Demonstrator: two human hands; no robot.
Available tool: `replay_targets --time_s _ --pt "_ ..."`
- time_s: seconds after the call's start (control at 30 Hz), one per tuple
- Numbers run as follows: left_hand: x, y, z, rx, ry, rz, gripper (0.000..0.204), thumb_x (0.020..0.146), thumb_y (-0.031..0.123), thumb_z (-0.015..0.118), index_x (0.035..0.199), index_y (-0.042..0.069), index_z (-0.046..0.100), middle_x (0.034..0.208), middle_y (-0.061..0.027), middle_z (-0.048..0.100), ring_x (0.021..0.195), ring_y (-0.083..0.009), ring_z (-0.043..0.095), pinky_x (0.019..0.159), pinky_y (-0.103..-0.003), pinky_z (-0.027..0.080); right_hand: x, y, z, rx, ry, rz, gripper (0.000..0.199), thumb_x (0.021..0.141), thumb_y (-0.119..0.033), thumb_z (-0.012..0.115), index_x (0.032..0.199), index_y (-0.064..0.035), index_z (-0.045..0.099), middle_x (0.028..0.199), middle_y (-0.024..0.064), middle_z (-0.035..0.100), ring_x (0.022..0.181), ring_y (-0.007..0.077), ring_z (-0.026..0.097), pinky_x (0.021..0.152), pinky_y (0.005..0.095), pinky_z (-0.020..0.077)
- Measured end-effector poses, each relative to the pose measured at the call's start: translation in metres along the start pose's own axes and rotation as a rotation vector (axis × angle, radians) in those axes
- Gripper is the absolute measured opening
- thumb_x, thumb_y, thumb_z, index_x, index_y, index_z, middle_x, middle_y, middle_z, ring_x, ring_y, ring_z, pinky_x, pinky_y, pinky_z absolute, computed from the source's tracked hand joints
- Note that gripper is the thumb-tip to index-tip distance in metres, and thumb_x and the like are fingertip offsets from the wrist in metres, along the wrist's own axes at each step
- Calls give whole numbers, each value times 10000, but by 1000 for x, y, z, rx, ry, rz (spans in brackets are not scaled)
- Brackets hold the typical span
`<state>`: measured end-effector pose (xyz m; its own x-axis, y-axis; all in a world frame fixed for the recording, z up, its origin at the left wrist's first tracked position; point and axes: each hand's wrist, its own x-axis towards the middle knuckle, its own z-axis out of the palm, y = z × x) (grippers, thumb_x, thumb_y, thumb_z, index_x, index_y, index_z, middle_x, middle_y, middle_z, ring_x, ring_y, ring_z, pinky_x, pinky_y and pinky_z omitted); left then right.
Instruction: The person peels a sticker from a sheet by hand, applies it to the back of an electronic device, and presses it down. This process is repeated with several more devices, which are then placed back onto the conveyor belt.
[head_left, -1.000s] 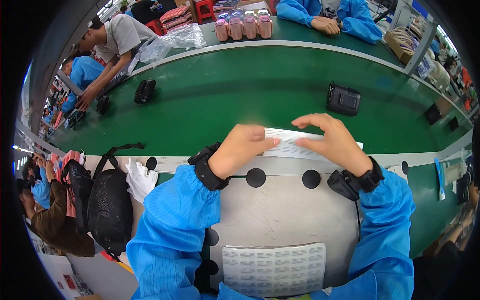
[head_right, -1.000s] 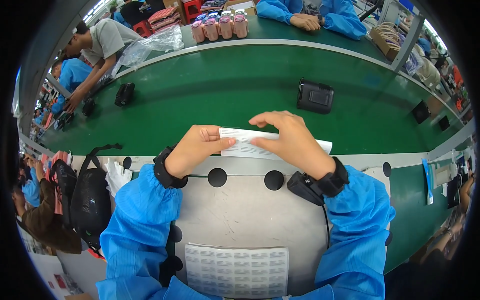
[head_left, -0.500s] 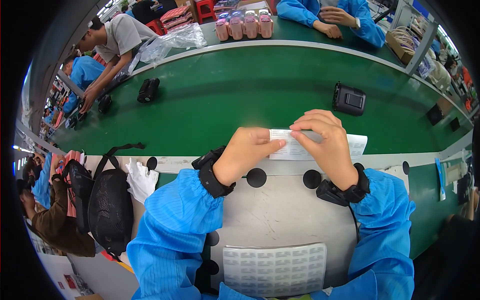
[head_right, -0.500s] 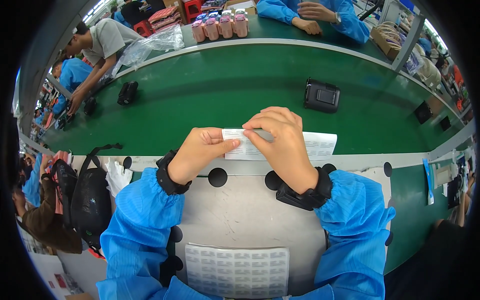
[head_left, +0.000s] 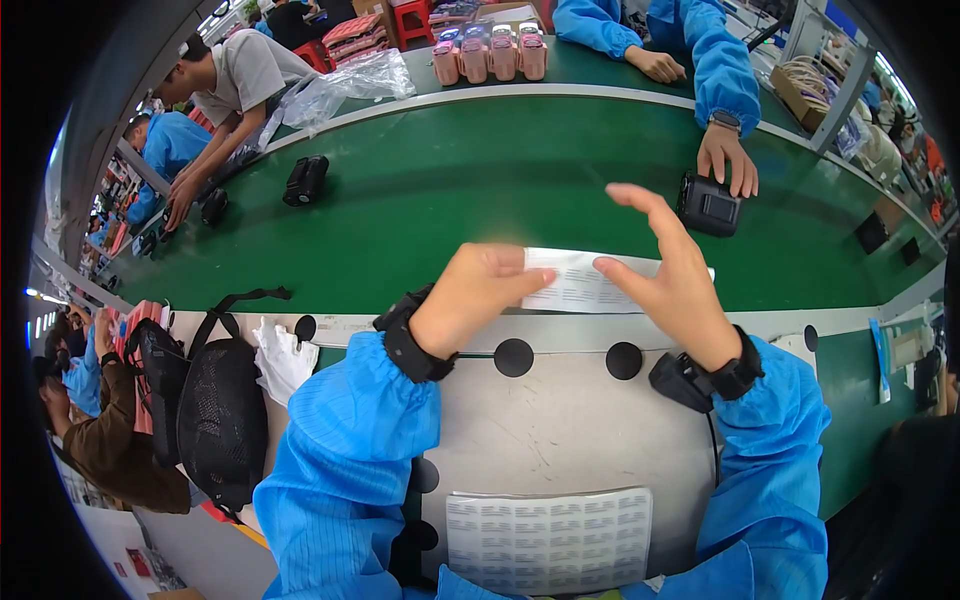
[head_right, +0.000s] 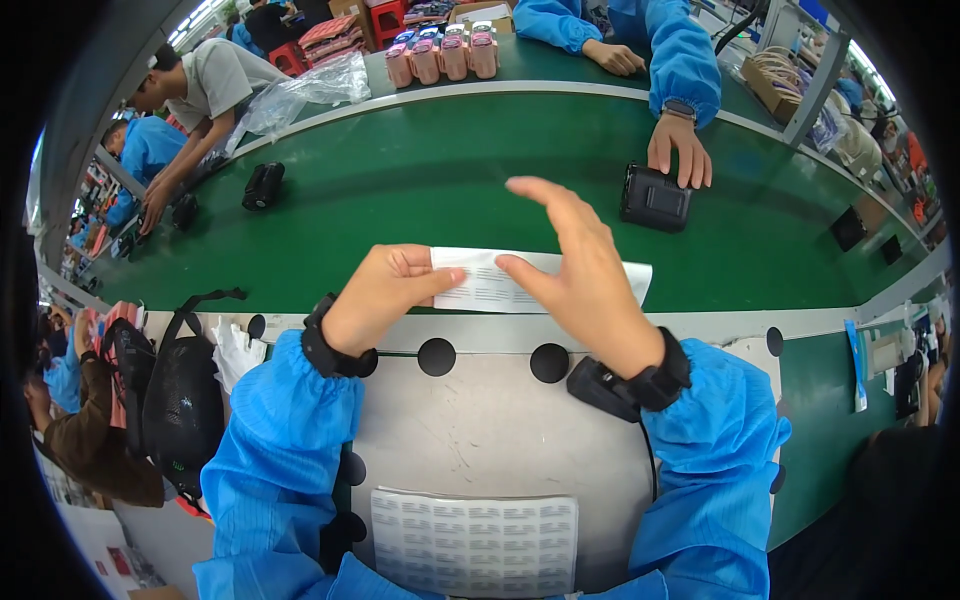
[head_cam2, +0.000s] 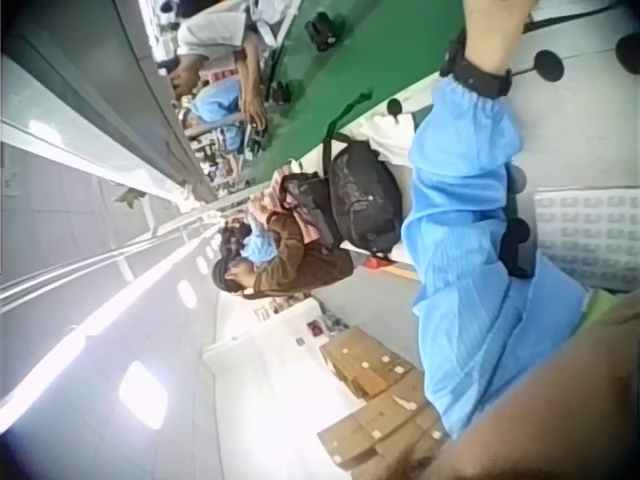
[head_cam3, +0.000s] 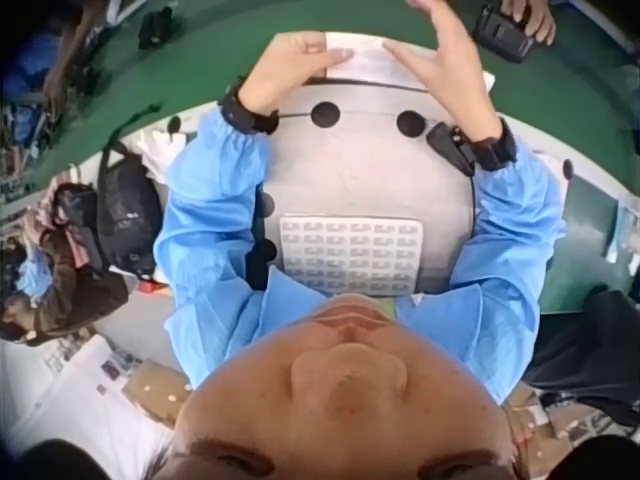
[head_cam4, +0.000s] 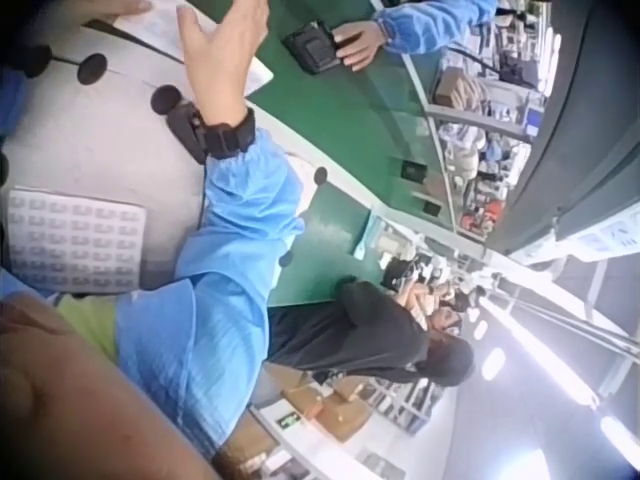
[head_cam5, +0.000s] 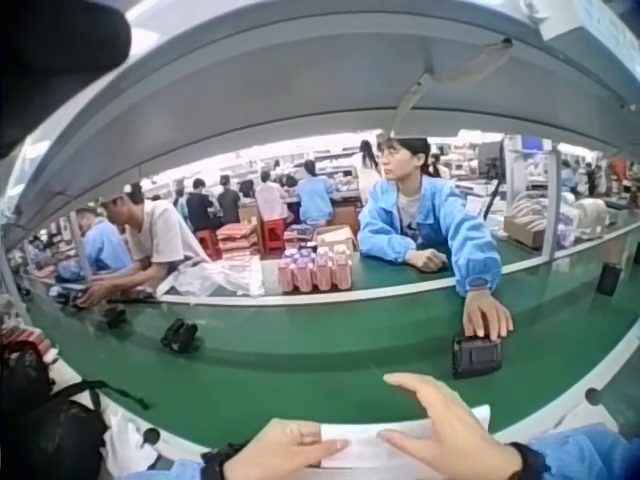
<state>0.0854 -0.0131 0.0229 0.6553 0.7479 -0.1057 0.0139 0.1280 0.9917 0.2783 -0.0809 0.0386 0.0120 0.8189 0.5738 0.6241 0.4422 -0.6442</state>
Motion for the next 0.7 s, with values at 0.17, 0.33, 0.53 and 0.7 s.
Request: replay_targets --time_s 0.17,0.33,0.53,0.7 --pt "5 14 -37 136 -28 -83 276 824 131 613 1040 -36 573 946 -87 634 826 -122 602 733 -227 475 4 1 -20 28 -283 381 712 708 -19 662 1320 -121 313 929 99 597 878 171 571 772 244 436" --pt "2 30 -51 297 -225 -239 325 816 136 628 1080 -35 546 1003 -111 614 897 -133 579 768 -228 458 7 2 -23 101 -436 444 730 706 4 659 1333 -116 305 844 82 608 749 115 569 673 218 444" --pt "-1 12 -46 499 -341 -42 397 816 207 633 1123 -20 523 1033 -127 599 937 -162 554 794 -246 441 3 5 -13 270 -663 578 752 725 24 639 1359 -121 261 784 65 606 716 86 550 636 207 436" --pt "-11 26 -36 940 -508 -111 480 812 311 622 1151 -10 512 1062 -124 584 939 -197 547 816 -285 432 -3 8 -11 420 -813 620 727 749 25 621 1361 -98 249 803 69 603 711 91 553 659 216 449"
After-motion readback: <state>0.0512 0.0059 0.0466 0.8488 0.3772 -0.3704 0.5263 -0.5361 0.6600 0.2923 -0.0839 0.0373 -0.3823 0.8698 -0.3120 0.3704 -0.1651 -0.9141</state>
